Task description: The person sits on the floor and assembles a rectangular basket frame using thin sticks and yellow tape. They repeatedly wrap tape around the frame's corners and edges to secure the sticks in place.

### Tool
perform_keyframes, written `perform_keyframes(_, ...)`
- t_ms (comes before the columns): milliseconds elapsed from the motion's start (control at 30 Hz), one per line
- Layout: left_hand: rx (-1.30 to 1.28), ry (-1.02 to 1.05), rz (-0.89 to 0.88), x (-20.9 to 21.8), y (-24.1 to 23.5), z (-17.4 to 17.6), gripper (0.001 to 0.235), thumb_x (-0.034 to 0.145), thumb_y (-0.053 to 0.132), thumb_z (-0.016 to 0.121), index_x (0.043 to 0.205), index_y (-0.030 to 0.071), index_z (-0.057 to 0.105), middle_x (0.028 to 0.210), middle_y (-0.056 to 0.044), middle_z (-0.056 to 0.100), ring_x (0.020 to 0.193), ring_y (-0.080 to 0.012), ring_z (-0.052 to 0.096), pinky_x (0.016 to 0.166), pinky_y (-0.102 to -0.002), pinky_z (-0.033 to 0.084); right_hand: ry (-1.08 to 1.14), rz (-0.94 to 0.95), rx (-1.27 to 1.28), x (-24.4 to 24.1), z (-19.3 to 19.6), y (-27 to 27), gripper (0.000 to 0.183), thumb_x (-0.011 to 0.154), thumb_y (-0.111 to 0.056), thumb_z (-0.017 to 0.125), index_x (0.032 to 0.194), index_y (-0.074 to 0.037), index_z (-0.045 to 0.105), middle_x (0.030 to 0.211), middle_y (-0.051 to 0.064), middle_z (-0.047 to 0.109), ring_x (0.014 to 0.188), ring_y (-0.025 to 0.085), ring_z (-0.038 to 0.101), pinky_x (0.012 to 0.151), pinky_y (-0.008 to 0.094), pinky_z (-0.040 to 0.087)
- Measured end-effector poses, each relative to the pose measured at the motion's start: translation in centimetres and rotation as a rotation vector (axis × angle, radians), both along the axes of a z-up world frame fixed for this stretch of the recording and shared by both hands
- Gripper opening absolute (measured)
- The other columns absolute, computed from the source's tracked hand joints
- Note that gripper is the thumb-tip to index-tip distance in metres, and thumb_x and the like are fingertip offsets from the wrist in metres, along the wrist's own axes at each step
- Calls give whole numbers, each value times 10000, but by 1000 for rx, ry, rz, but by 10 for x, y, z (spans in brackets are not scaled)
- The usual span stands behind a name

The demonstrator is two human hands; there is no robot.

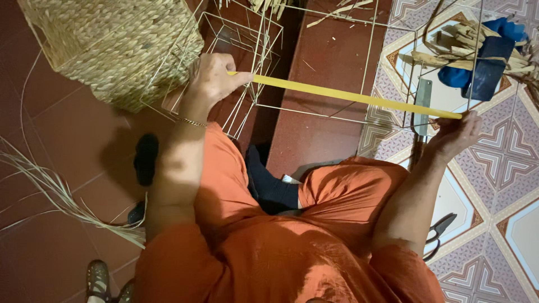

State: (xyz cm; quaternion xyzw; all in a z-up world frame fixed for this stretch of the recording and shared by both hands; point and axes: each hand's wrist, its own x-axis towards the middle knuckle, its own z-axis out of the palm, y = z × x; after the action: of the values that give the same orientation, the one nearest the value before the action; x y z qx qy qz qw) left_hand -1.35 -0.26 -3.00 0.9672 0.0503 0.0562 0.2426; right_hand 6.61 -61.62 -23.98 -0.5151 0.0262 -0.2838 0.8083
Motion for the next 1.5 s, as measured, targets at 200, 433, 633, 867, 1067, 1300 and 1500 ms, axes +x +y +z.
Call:
perform_keyframes(200,-72,-92,-173,-1,-12,-4,276,864,226,831,1100,127,730,918,-76,665,803,-258,681,724,-390,547,3,-2,0,0,-2,-3,224,1115,-224,623,970,-81,529,820,51,513,674,196,568,601,337,520)
perform_keyframes(433,137,-135,-369,-11,-16,-15,193,952,108,722,1094,212,802,1176,-39,602,852,-263,692,783,-459,525,-25,5,-59,-5,2,2,242,1073,-304,623,1046,-69,575,908,51,601,809,201,636,678,343,570)
perform_keyframes(633,-38,50,-475,-6,-3,-15,214,1022,260,657,1122,127,791,1042,-103,572,873,-290,648,758,-412,524,63,165,193,-8,3,4,286,1015,-382,645,1005,-96,636,941,71,665,883,202,647,774,361,533)
perform_keyframes(867,-73,-147,-539,-15,-15,-10,168,1016,164,687,1094,44,775,1026,-120,629,862,-274,666,757,-398,543,217,-168,-293,-16,23,24,260,1088,-335,569,1077,-105,690,991,37,683,901,182,622,811,351,499)
perform_keyframes(1067,-70,-257,-474,-20,-29,-6,151,1004,84,712,1137,31,762,1011,-126,634,862,-281,680,745,-398,556,-14,-621,-1356,-50,101,58,182,1026,-143,694,1188,-61,717,1176,113,675,1176,274,590,1046,517,373)
perform_keyframes(1300,-101,-237,-513,-15,-24,-16,138,995,27,711,1125,29,757,1032,-138,634,816,-254,682,698,-368,563,-425,-106,-1657,-49,139,148,96,1030,-149,788,1115,-174,750,1052,16,757,1148,239,632,1055,434,464)
perform_keyframes(1500,-97,-225,-509,-14,-19,-28,120,999,33,719,1111,25,761,1034,-135,629,808,-252,676,697,-364,562,-519,9,-1886,-37,147,138,127,1047,-306,780,1040,-183,753,876,-38,714,1144,197,574,1158,500,424)
